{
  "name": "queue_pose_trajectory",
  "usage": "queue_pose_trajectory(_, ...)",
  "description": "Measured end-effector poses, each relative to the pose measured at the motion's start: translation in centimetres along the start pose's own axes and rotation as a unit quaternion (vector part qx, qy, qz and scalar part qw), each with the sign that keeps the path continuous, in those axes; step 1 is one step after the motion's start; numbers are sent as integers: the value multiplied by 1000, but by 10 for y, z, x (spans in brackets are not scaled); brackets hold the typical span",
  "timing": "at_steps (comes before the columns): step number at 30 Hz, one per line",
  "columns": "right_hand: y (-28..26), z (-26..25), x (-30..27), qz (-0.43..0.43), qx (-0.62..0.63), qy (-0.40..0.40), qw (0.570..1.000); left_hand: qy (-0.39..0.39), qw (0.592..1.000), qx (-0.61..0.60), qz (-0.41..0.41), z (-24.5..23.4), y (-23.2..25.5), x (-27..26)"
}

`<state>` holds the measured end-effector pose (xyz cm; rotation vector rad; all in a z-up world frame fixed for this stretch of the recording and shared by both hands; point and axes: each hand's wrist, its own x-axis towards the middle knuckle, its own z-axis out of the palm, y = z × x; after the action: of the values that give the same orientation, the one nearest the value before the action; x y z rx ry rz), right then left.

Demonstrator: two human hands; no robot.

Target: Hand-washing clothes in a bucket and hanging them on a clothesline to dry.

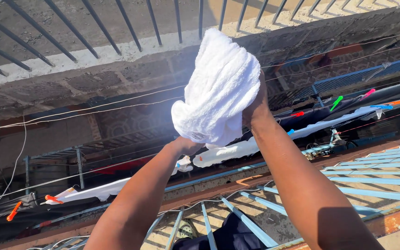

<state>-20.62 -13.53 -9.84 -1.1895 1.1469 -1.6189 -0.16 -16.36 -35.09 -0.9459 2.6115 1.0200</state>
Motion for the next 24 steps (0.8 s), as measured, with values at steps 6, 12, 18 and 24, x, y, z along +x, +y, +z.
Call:
queue_pose_trajectory(6, -14, 23, -3, 42, 101, -21, 994, -5, 996, -65, -69, -65, 27, -88)
queue_pose_trajectory(12, -12, 32, -7, 100, 149, 33, 983, 25, 993, -59, -98, -71, 11, -127)
queue_pose_trajectory(18, -10, 38, -7, 136, 171, 45, 975, 69, 986, 1, -152, -91, -22, -200)
queue_pose_trajectory(24, -4, 55, -6, 179, 144, 57, 972, 158, 924, -293, -190, -79, -51, -205)
